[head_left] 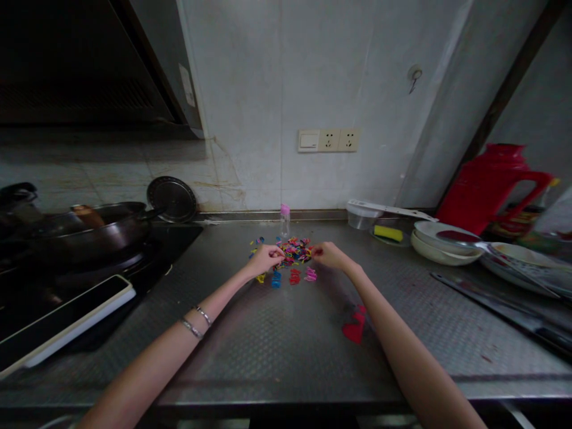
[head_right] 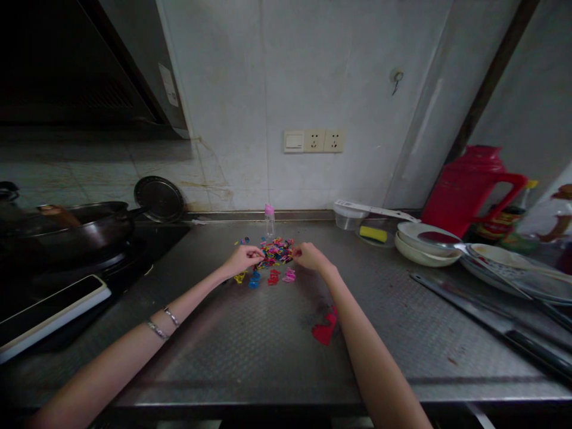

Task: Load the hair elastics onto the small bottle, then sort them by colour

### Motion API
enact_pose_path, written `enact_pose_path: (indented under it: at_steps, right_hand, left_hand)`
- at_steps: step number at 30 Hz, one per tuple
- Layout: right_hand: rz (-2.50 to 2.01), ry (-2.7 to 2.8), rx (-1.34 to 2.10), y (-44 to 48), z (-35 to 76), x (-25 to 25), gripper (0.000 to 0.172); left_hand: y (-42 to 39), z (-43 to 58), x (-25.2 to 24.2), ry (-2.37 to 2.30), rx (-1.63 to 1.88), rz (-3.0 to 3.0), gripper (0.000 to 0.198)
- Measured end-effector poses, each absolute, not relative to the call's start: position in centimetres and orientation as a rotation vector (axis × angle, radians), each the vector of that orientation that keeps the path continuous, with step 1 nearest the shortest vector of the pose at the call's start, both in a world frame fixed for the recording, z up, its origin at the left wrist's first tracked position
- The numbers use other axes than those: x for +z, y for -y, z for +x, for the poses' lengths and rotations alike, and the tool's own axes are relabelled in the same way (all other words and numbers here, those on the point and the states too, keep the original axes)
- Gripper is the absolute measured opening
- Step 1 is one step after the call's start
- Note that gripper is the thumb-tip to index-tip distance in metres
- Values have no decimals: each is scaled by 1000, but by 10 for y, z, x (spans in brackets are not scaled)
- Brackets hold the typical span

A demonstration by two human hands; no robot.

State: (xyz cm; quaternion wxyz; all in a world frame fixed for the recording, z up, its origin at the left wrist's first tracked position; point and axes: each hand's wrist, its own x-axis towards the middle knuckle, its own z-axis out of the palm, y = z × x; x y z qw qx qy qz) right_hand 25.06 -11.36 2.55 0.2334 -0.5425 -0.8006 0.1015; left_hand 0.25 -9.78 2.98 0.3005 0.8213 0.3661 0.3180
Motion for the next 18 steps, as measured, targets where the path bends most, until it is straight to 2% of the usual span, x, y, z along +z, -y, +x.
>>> enact_pose_path:
  at_steps: [9, 18]
  right_hand:
    - [-1521, 2213, 194, 123, 242, 30, 29]
    - [-1402, 2268, 221, 125, 225, 31, 20]
  left_hand:
    - [110, 20, 20, -1079, 648, 2452, 19]
    - [122, 23, 29, -1114, 535, 2611, 24]
